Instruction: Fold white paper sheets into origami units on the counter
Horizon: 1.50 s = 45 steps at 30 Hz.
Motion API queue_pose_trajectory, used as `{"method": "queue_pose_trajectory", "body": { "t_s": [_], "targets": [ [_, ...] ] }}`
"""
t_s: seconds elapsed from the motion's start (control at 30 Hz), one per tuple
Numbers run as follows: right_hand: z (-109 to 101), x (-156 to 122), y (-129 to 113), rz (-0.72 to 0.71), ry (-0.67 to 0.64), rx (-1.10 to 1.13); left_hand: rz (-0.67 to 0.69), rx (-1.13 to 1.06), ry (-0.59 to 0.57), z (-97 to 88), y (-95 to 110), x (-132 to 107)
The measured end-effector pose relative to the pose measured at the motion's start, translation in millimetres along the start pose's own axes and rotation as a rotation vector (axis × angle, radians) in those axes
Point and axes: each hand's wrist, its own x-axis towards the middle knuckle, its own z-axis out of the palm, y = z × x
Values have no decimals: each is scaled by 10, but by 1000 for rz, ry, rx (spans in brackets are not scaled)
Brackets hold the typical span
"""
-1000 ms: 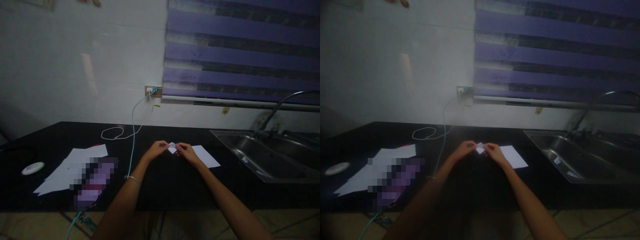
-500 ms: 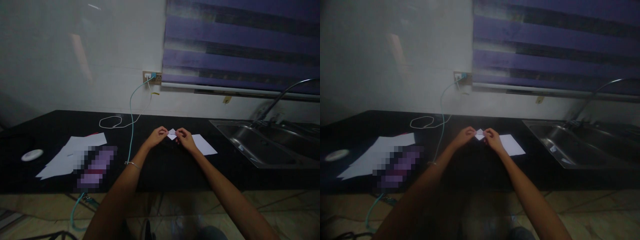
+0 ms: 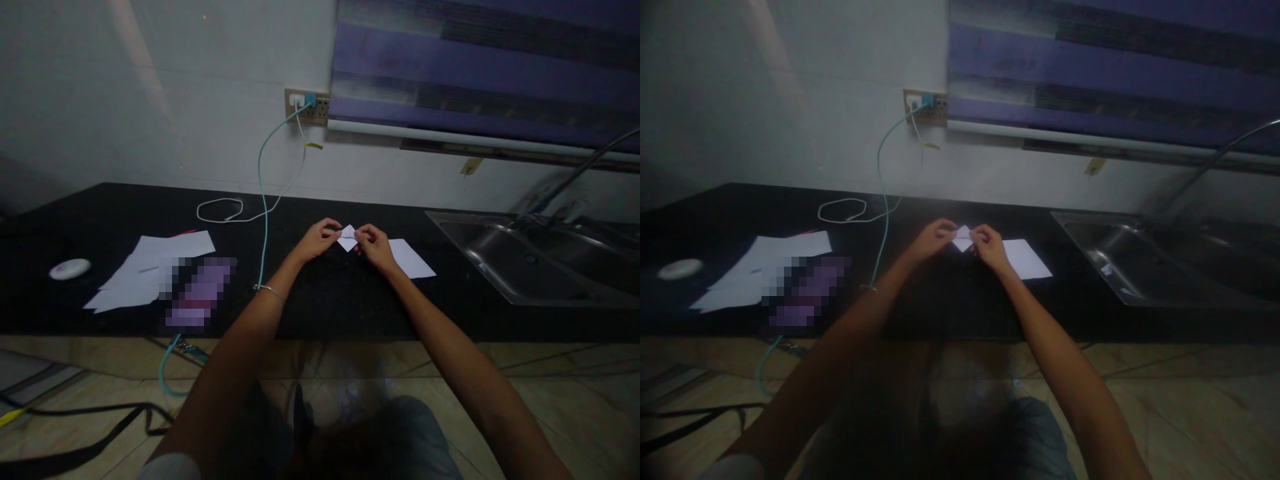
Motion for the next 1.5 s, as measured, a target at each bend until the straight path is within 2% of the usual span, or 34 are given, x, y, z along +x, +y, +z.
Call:
{"method": "queue_pose_trajectory", "body": {
  "t_s": [0.3, 0.5, 0.7, 0.9, 1.17, 1.23, 1.33, 1.43, 1.5],
  "targets": [
    [25, 10, 57, -22, 3, 77, 70, -50, -43, 72, -12, 21],
    [7, -6, 20, 13, 6, -4, 19, -46, -24, 40, -58, 19],
    [11, -6, 7, 27, -1, -34, 30, 6, -21, 22, -65, 11],
    [16, -19, 1, 37, -73, -29, 25, 64, -30, 36, -45, -6],
    [12, -15, 40, 16, -53, -63, 9, 25, -42, 53, -78, 18],
    [7, -16, 43, 12, -43, -69, -22, 26, -70, 55, -73, 11],
    [2, -18, 43, 17, -55, -51, -71, 35, -186, 50, -56, -10],
    [7, -18, 43, 35, -75, -21, -57, 18, -284, 43, -29, -26],
    [14, -18, 43, 50, -89, 5, -46, -11, -309, 40, -5, -32]
  ]
}}
